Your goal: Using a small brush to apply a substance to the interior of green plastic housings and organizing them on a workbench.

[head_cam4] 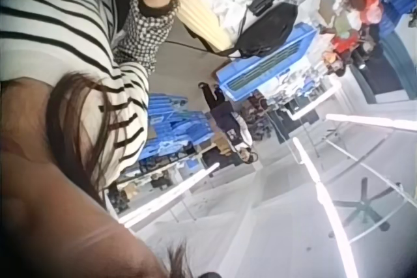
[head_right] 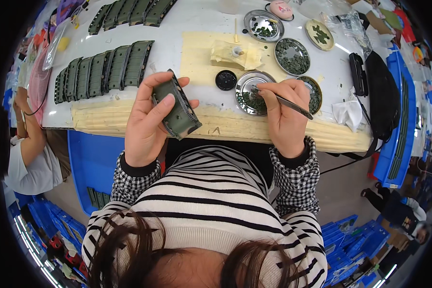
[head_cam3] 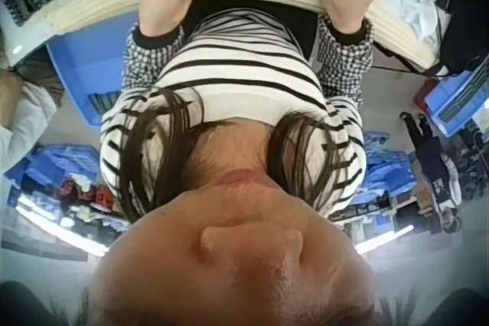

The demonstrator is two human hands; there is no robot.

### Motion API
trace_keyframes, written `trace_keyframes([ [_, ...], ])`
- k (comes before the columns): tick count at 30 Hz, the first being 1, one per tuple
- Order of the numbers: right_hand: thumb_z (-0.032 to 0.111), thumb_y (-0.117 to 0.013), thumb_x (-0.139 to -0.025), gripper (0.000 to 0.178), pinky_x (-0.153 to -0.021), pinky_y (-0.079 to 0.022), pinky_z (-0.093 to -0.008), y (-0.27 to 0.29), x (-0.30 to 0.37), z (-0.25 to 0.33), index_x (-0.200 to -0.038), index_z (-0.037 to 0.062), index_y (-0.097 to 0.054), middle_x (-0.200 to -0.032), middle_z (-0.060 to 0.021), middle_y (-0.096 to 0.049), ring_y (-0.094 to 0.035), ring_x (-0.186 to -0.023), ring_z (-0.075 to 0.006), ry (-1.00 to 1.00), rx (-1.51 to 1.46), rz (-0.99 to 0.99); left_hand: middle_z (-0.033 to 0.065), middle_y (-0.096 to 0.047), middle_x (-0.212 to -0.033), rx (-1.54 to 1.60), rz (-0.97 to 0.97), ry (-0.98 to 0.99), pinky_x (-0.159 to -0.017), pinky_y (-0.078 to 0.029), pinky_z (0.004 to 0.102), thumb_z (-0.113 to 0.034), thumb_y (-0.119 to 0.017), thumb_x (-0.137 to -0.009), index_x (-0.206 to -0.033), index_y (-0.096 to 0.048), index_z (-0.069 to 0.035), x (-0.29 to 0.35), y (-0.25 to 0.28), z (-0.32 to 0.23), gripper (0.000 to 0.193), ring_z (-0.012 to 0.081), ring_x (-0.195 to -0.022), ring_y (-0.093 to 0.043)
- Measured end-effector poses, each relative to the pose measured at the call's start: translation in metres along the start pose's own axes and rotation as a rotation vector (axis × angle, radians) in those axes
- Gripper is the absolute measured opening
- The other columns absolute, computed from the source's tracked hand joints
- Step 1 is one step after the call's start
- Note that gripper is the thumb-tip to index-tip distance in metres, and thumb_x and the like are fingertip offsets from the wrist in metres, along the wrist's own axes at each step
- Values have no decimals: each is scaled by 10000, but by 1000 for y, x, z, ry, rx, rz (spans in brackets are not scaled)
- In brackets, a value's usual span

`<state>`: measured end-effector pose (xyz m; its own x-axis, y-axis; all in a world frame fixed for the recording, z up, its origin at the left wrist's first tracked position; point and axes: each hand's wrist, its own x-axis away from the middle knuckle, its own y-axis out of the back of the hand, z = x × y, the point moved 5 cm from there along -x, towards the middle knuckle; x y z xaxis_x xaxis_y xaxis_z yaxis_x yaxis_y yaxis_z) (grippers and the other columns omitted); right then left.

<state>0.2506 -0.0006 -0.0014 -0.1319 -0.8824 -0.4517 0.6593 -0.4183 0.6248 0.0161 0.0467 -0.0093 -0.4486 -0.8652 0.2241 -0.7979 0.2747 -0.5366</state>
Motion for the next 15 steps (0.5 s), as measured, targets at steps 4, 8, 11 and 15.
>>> trace_keyframes([
  [4,98,-568,-943,163,-847,-419,-329,4,0,26,-984,13,-701,-809,-46,-672,-507,-874,-200,-81,-429,23,145,-545,-1284,21,132,94,-845,-588,371,-222,-420,-1049,-1110,-492,-56,0,-8,13,191,295,-1064,-653],
  [8,136,-514,-975,226,-841,-447,-316,-7,-10,56,-1013,-6,-686,-854,-66,-684,-509,-928,-198,155,-542,198,121,-550,-1142,212,394,276,-784,-598,332,-335,-352,-1066,-1044,-482,-27,0,-27,31,335,290,-1034,-664],
  [11,142,-513,-977,232,-833,-454,-336,-17,-7,54,-1016,-8,-687,-873,-74,-694,-517,-940,-214,-31,-710,219,111,-556,-1088,390,436,327,-770,-600,336,-336,-336,-1069,-1045,-476,-28,2,-29,37,339,319,-1030,-665],
  [15,145,-521,-974,233,-805,-484,-354,-17,-7,56,-999,-16,-688,-907,-88,-699,-536,-955,-232,0,-615,270,60,-532,-979,309,409,377,-913,-556,442,-362,-336,-1062,-945,-451,-59,3,-28,30,345,246,-1032,-608],
])
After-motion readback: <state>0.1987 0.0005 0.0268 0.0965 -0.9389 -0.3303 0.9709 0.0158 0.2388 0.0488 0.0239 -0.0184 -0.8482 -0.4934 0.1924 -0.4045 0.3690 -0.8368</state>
